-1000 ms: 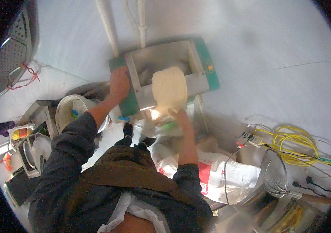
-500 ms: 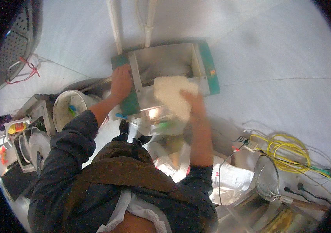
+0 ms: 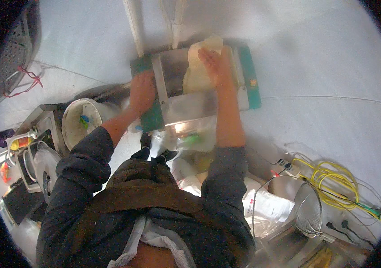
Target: The person repeatedly feeds a piece of dough through a manual dough sheeter, folding and refeeding it to thin and smooth the sheet. The person briefly moves to a counter to handle other dough pieces, then returns to continue sheeter passes.
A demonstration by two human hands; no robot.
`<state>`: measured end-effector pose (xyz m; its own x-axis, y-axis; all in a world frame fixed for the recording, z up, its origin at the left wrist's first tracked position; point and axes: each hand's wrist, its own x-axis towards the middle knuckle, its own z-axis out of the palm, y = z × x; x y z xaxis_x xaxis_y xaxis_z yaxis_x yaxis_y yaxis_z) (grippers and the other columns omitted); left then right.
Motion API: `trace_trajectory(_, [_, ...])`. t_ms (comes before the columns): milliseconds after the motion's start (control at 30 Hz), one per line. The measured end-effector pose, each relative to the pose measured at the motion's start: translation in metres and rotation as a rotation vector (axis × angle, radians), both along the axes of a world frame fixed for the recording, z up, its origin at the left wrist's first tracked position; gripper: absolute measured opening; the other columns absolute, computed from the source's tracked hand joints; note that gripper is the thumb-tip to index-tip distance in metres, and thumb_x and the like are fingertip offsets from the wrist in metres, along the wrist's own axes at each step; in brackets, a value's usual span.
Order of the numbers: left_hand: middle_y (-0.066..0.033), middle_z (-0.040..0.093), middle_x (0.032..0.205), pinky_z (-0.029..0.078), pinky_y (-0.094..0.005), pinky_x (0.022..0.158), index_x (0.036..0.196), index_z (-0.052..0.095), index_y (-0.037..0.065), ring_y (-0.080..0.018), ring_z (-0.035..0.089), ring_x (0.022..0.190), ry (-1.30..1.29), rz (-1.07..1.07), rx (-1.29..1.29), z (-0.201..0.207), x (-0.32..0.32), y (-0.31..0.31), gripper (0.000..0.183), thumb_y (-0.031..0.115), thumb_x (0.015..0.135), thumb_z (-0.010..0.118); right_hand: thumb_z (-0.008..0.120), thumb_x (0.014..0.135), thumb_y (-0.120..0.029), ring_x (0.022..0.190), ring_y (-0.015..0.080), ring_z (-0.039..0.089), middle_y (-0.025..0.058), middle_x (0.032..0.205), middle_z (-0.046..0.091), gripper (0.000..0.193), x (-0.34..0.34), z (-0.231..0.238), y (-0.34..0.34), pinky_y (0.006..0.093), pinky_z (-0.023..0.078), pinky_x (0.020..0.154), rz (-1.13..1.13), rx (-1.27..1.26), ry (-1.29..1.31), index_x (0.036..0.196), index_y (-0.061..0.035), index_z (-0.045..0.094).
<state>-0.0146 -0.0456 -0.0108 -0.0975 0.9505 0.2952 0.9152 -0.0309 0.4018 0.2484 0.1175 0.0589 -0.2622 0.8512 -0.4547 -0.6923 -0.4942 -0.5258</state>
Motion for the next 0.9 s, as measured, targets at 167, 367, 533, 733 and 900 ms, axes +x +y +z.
trace_trajectory(167, [-0.0123, 0.062, 0.136, 0.044, -0.0506, 0.11, 0.126, 0.061, 0.006, -0.0364, 0.056, 0.125, -0.024, 0.001, -0.074, -0.004, 0.005, 0.005, 0.036, 0.003, 0.09, 0.061, 0.056, 0.112, -0.039, 0.125, 0.036, 0.068, 0.0223, 0.135, 0.07, 0.049, 0.075, -0.02, -0.123, 0.0509, 0.056, 0.104, 0.196, 0.377, -0.188, 0.138, 0.0014, 0.063])
trace_trajectory(367, [-0.0123, 0.062, 0.137, 0.043, -0.0507, 0.111, 0.126, 0.061, 0.006, -0.0382, 0.056, 0.127, 0.037, -0.002, -0.077, 0.001, 0.015, 0.004, 0.035, 0.004, 0.091, 0.061, 0.054, 0.112, -0.038, 0.117, 0.0326, 0.07, 0.0149, 0.128, 0.072, 0.043, 0.178, -0.217, -0.276, 0.053, 0.056, 0.101, 0.016, 0.019, -0.068, 0.133, -0.0011, 0.065])
trace_trajectory(533, [-0.0133, 0.062, 0.136, 0.044, -0.0503, 0.11, 0.124, 0.061, 0.005, -0.0381, 0.056, 0.127, 0.066, -0.017, 0.004, 0.002, 0.001, 0.005, 0.032, 0.004, 0.093, 0.06, 0.046, 0.114, -0.044, 0.124, 0.0321, 0.066, 0.01, 0.135, 0.069, 0.047, 0.099, -0.25, -0.22, 0.0542, 0.055, 0.105, -0.414, -0.47, 0.275, 0.136, -0.0062, 0.064])
trace_trajectory(733, [-0.0133, 0.064, 0.134, 0.045, -0.0496, 0.108, 0.123, 0.062, 0.005, -0.0376, 0.057, 0.125, 0.028, -0.041, 0.091, 0.0, 0.01, 0.011, 0.028, 0.003, 0.095, 0.058, 0.045, 0.112, -0.047, 0.148, 0.0354, 0.046, 0.0115, 0.162, 0.05, 0.058, 0.085, -0.308, -0.167, 0.059, 0.038, 0.123, -0.43, -0.028, 0.227, 0.156, -0.01, 0.05])
trace_trajectory(900, [-0.0129, 0.064, 0.132, 0.045, -0.0497, 0.108, 0.121, 0.061, 0.005, -0.0375, 0.058, 0.123, -0.008, -0.065, 0.082, 0.005, 0.014, 0.011, 0.027, 0.003, 0.095, 0.058, 0.051, 0.106, -0.059, 0.138, 0.0377, 0.054, 0.0112, 0.151, 0.058, 0.066, 0.099, -0.35, -0.159, 0.0605, 0.045, 0.116, -0.504, -0.148, 0.37, 0.151, -0.0114, 0.055])
